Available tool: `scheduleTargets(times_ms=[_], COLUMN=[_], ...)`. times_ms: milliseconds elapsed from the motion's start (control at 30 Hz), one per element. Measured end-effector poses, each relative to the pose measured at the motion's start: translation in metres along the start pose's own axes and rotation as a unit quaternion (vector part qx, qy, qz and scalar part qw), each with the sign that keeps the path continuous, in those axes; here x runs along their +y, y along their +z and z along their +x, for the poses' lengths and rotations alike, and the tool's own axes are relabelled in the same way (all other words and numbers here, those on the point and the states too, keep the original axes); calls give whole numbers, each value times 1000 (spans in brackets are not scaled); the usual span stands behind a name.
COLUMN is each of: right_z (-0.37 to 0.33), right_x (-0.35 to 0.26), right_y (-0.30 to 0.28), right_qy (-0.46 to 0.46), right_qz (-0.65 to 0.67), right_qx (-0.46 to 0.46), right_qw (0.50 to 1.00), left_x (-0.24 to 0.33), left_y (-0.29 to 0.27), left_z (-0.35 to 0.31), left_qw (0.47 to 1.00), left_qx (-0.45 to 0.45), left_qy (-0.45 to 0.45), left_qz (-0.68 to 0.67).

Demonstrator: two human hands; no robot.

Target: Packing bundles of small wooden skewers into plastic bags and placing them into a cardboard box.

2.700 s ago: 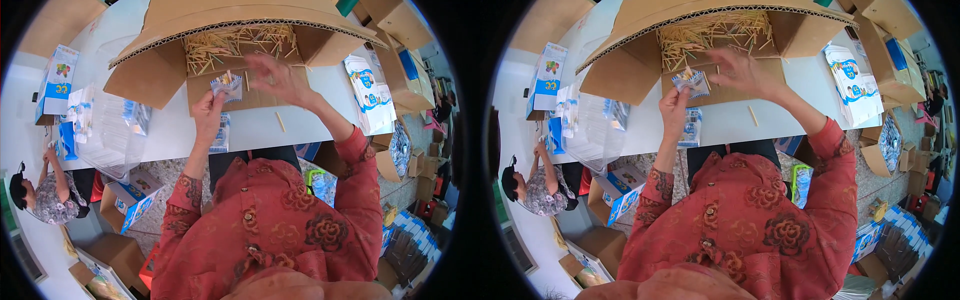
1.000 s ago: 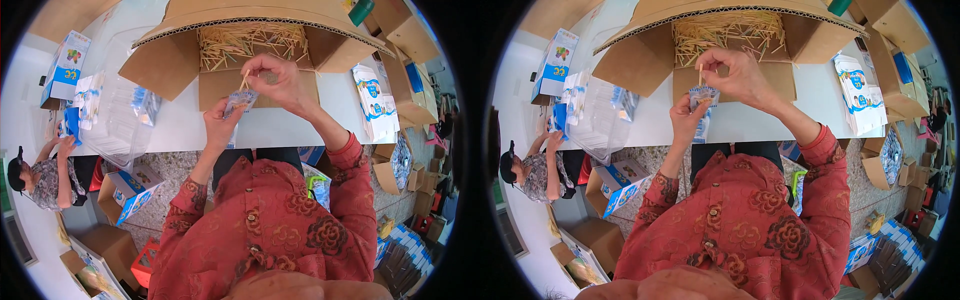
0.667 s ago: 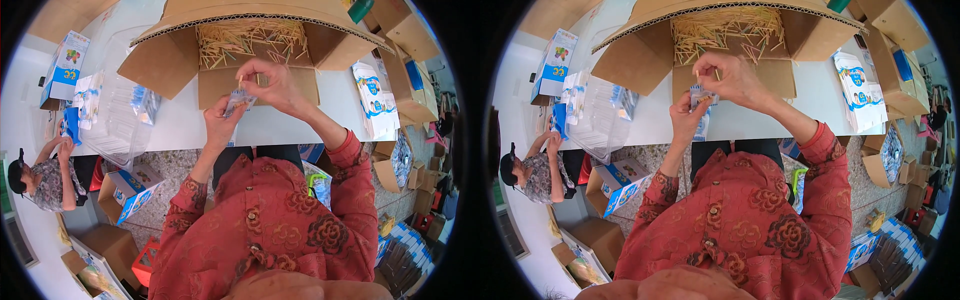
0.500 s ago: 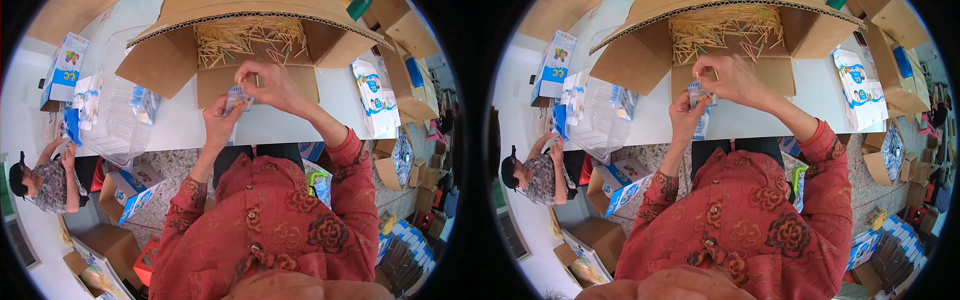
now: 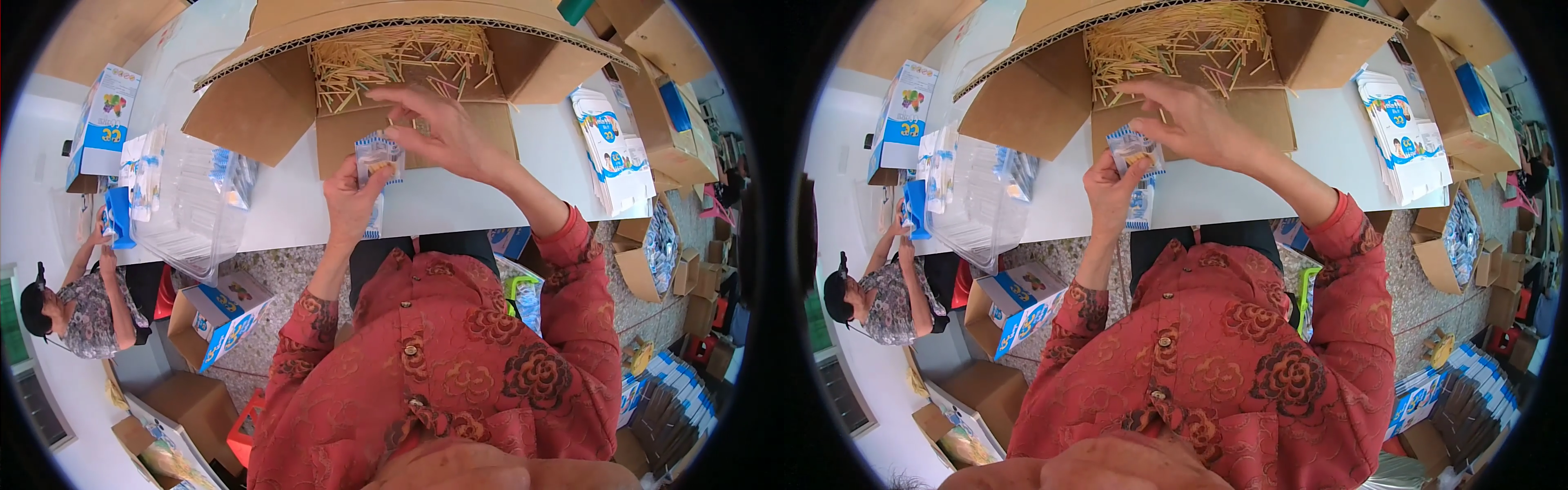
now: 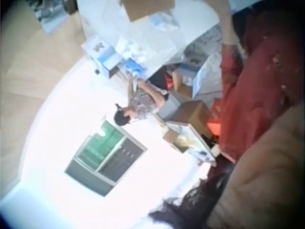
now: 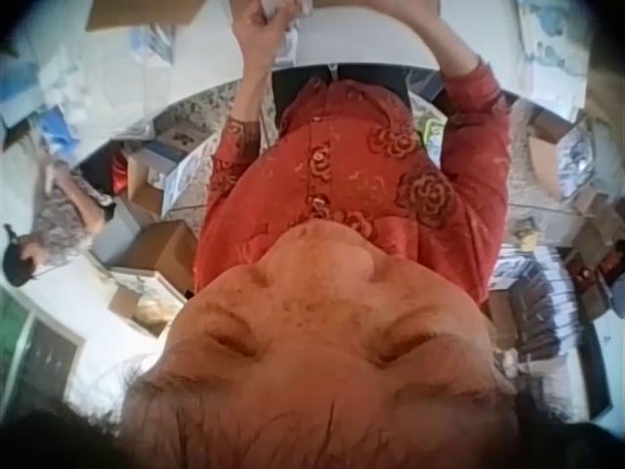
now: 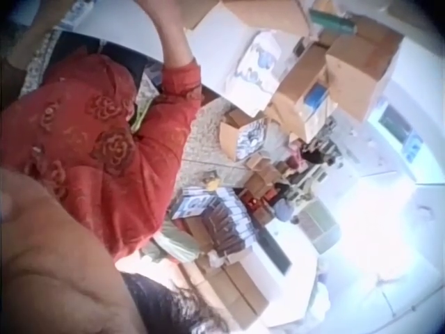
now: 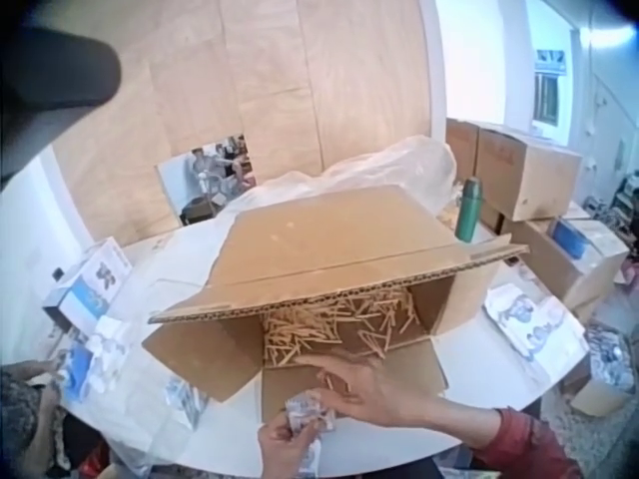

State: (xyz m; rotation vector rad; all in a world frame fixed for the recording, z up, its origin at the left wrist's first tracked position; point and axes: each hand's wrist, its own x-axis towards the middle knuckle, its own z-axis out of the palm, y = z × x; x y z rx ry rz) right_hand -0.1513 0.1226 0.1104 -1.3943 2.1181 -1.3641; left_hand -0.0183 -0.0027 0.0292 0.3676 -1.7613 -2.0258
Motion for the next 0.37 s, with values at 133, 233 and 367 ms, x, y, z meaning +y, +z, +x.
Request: scheduleTargets(times_ms=[133,233,367], right_z=[-10,-13,-8], right_x=[13,5,13], right_y=[14,12,20], right_qy=[-144,-61,87], right_qz=[-118,-56,109], right_qx=[5,-45,-72], right_qw=[983,996,988], left_x=[4,7,5], left_y=[-3,-3,-13], left_z=[4,6,5], left_qw=[999,998,999], left_qx=[16,34,30], left_qy=[8,8,9], left_qz=[-31,-43,-38])
